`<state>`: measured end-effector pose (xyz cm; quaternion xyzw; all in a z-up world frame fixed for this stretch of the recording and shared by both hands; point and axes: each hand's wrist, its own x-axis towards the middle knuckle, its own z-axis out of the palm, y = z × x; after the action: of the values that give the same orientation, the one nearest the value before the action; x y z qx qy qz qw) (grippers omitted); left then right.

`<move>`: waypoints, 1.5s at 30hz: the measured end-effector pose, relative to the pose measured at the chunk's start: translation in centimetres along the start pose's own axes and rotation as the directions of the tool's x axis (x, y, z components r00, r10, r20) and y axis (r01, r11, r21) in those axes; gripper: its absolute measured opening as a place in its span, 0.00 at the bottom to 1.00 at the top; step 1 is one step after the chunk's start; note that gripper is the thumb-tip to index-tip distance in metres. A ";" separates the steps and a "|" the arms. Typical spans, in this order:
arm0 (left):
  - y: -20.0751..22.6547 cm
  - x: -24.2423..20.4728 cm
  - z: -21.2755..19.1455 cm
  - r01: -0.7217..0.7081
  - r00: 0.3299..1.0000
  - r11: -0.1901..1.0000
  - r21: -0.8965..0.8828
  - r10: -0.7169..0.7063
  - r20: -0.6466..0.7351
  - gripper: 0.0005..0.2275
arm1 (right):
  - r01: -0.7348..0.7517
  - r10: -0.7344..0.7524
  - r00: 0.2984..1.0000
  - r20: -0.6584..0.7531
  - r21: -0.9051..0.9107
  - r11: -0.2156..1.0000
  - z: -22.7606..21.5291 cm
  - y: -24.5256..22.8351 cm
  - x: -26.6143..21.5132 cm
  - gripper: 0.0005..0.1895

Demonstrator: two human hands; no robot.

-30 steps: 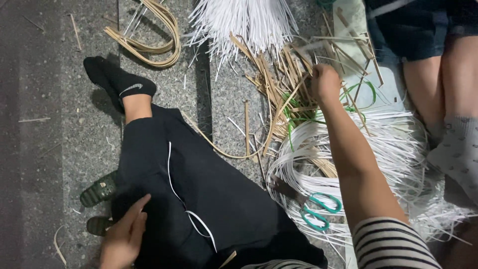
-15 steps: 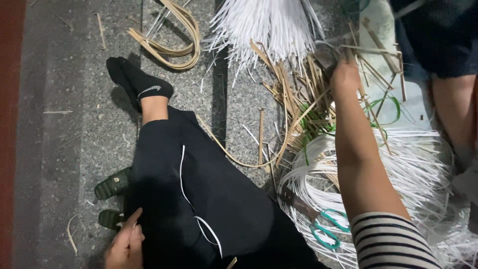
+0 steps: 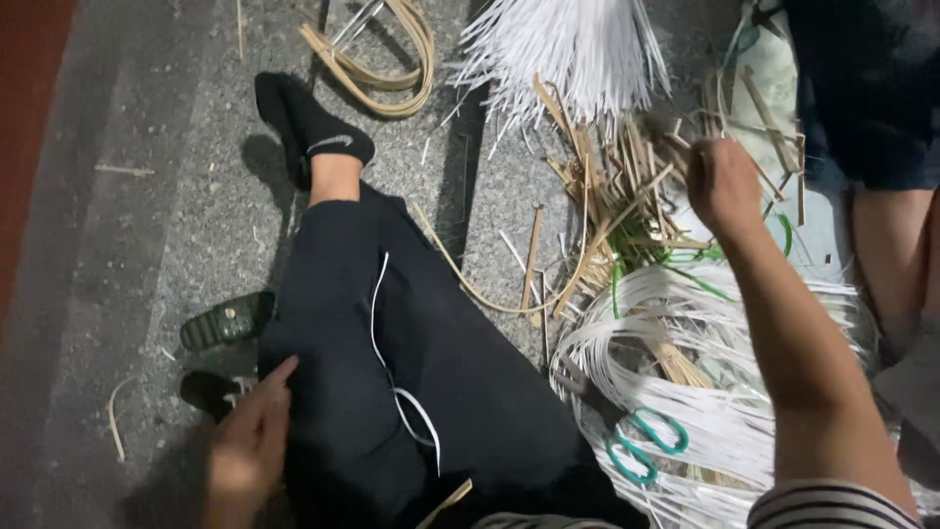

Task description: Hand-weaving or assembling a small structure using bamboo and plastic strips.

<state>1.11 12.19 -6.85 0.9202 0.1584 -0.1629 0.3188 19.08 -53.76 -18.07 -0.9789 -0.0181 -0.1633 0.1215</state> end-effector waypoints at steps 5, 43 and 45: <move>4.6 -0.1 -0.4 -0.100 0.969 0.995 -0.002 0.098 0.227 0.20 | 0.136 -0.066 0.981 0.185 -0.395 0.909 -1.0 5.0 -2.3 0.09; 8.6 -8.1 5.1 -0.528 0.826 0.777 -0.343 0.563 0.002 0.06 | -0.573 -0.476 0.491 0.729 0.682 0.454 -5.9 -36.5 -21.9 0.15; 8.4 -7.8 5.5 -0.550 0.809 0.751 -0.365 0.588 -0.008 0.05 | -0.575 -0.505 0.482 0.716 0.694 0.434 -6.1 -36.8 -21.7 0.14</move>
<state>-3.72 0.94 -3.35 0.8424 -0.1201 -0.0762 0.5197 -6.12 -19.47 -10.98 -0.6818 -0.1352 0.3995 0.5977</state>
